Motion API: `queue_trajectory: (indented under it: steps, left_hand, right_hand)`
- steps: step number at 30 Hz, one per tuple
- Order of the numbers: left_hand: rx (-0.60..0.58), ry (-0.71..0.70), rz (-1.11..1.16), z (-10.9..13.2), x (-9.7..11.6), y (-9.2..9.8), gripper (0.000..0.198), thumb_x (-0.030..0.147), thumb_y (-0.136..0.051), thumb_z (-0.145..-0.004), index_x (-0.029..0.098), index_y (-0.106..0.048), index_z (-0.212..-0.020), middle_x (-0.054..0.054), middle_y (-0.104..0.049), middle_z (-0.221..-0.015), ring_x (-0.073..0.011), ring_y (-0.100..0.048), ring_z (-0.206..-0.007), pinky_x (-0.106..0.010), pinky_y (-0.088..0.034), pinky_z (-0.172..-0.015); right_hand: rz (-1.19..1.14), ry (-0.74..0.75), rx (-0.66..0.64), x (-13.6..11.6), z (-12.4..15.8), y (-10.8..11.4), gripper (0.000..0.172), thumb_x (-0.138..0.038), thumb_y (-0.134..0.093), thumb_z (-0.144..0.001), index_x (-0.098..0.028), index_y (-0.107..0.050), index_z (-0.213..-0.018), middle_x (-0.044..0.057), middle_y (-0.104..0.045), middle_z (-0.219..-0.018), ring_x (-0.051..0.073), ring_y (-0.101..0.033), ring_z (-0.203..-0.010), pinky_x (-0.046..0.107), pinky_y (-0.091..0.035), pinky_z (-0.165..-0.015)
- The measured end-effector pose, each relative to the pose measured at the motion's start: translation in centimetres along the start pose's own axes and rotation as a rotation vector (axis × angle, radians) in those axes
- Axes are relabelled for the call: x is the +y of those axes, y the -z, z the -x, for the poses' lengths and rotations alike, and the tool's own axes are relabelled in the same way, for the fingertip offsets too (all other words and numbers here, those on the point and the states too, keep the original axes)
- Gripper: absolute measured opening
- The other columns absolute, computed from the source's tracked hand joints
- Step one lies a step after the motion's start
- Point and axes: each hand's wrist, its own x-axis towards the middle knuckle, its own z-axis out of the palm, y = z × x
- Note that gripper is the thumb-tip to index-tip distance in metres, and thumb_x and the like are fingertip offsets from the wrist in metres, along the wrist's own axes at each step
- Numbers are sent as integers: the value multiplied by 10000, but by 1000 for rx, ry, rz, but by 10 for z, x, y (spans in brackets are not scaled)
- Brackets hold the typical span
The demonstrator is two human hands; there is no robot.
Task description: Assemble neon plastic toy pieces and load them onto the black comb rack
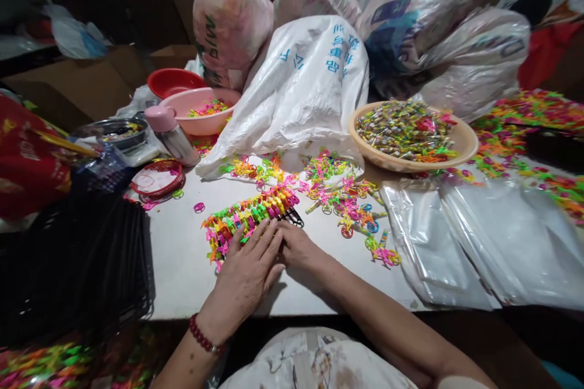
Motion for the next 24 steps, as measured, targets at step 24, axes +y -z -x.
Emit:
queue_trajectory:
  steps: [24]
  left_hand:
    - [-56, -6, 20, 0, -20, 4, 551, 311, -465, -974, 128, -381, -1487, -124, -334, -1576, -255, -328, -1456, -442, -300, -1170]
  right_hand:
    - [-492, -582, 538, 10, 37, 58, 531, -408, -735, -676, -211, -527, -1123, -28, -622, -762, 126, -533, -563, 270, -439, -543]
